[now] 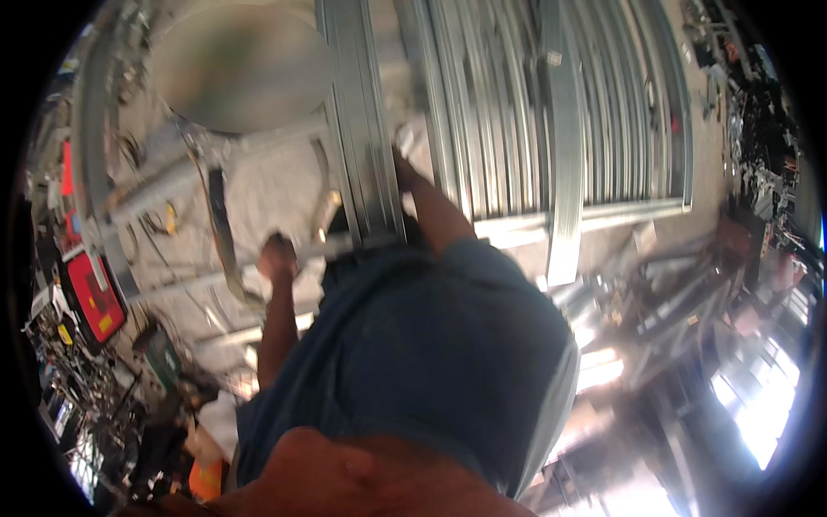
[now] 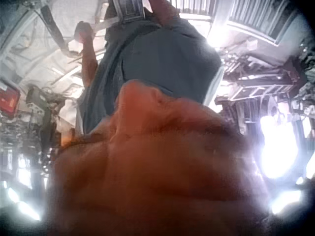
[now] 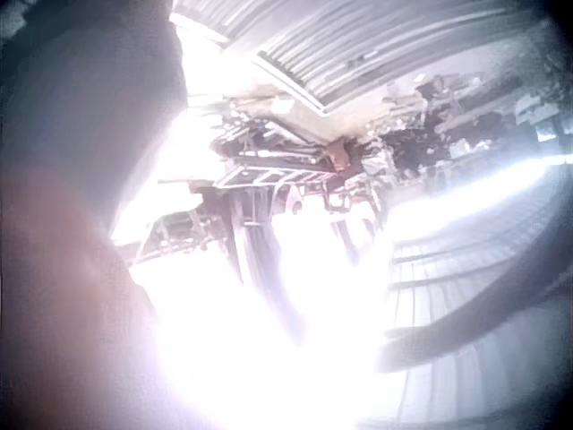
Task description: The person assembles a metal frame by positioning long metal profiles on a workbench, using a welding tool to tack joints, and measuring with a tape measure. The person repeatedly aligns the profiles and welds intersections to form a rectangular frame structure.
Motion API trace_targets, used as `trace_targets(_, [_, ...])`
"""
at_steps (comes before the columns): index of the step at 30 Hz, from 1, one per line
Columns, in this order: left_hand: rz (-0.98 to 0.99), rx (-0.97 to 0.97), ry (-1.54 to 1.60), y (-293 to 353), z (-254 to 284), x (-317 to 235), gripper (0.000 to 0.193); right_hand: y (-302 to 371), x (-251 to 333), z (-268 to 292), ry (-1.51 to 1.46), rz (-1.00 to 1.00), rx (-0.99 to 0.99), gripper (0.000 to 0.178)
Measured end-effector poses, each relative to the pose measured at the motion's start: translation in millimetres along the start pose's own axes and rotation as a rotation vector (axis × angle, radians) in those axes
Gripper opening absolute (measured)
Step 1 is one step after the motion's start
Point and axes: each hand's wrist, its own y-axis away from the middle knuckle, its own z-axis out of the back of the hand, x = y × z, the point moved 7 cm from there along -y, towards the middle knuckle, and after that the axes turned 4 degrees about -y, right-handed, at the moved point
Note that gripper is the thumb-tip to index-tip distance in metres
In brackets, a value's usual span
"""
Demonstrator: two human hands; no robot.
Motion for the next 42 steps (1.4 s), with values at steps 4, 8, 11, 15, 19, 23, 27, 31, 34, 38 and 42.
trace_targets(4, [0.000, -0.288, 0.172, 24, 15, 9, 0.032, -14, -3, 0, -0.074, -0.032, 0.046, 0.054])
trace_targets(8, [-0.001, -0.247, 0.124, 17, 18, -2, 0.031, 2, 12, -17, 0.019, 0.016, -0.106, 0.050])
trace_targets(11, [-0.011, -0.265, 0.136, 14, 17, -3, 0.031, 3, 17, -21, 0.087, 0.079, -0.134, 0.047])
trace_targets(15, [0.000, -0.257, 0.145, 15, 19, -3, 0.031, 0, 16, -19, 0.014, 0.080, -0.094, 0.045])
trace_targets(19, [-0.011, -0.280, 0.141, 16, 22, -5, 0.031, -8, 17, -13, 0.104, 0.111, -0.108, 0.047])
trace_targets(23, [0.011, -0.249, 0.160, 13, 15, 1, 0.033, -4, 15, -16, 0.010, 0.060, -0.104, 0.051])
trace_targets(27, [-0.004, -0.287, 0.172, 16, 18, -1, 0.031, -7, 11, -10, -0.021, 0.038, -0.042, 0.054])
trace_targets(31, [-0.012, -0.301, 0.174, 16, 20, -2, 0.031, -11, 12, -2, 0.017, 0.076, -0.035, 0.057])
trace_targets(34, [-0.003, -0.285, 0.171, 14, 19, -2, 0.032, -12, 9, 0, -0.044, 0.025, -0.034, 0.056])
trace_targets(38, [0.022, -0.248, 0.166, 13, 16, 1, 0.032, -8, 10, -6, -0.023, 0.022, -0.071, 0.055])
trace_targets(42, [0.019, -0.252, 0.151, 16, 18, -1, 0.032, -8, 10, -8, -0.024, 0.023, -0.074, 0.055])
